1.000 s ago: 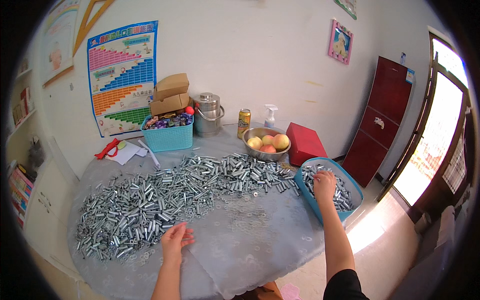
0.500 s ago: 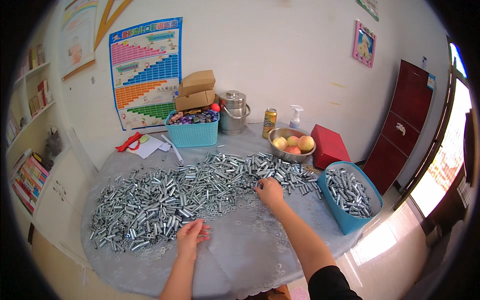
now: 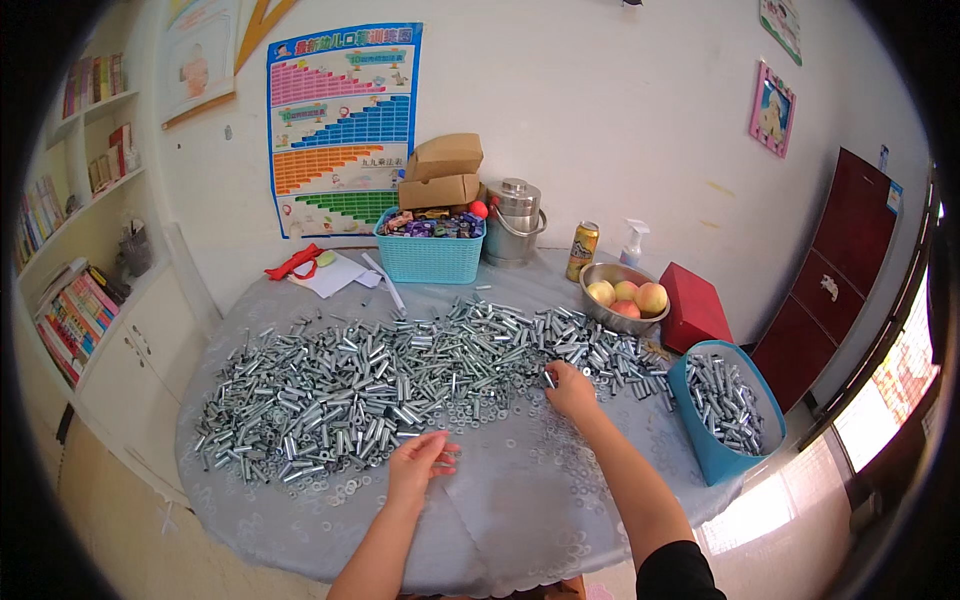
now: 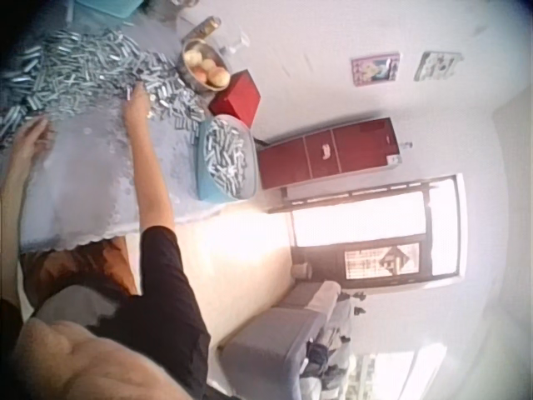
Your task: The person sits at a table covered with a large pile of metal bolts and washers. They repeatedly pick up a bolt and a washer, thread the washer onto the bolt, and place the assembled unit into a blue plastic bin on the right side of the table.
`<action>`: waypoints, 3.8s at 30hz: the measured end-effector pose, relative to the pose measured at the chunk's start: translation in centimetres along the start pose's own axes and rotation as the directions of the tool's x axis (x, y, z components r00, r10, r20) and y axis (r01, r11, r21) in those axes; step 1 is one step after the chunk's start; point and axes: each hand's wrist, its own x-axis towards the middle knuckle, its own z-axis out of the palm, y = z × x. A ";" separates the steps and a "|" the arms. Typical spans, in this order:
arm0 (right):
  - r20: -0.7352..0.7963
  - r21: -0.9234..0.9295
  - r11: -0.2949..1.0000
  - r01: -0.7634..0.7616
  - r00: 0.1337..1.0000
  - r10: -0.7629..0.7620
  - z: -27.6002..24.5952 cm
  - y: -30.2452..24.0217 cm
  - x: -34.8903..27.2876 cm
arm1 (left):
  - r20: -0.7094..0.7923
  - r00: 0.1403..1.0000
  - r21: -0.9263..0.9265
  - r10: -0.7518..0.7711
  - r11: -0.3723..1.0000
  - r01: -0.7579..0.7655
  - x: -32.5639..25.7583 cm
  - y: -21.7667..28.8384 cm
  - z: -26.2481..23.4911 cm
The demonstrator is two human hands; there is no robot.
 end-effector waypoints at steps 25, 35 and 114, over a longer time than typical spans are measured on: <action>-0.025 0.478 0.878 -0.004 1.000 0.018 0.9 -6.8 -1.2 | 0.045 0.999 -0.027 -0.011 1.000 0.012 -0.2 -0.4 -0.2; 0.190 0.715 0.699 0.003 0.961 -0.199 -1.6 -9.0 -10.1 | 0.094 0.980 0.053 0.175 0.982 -0.180 -0.3 -1.2 1.0; 0.053 0.188 0.954 0.232 0.968 -0.245 0.1 -5.9 -9.7 | 0.026 0.996 -0.058 -0.082 0.995 0.084 -0.6 -0.5 0.9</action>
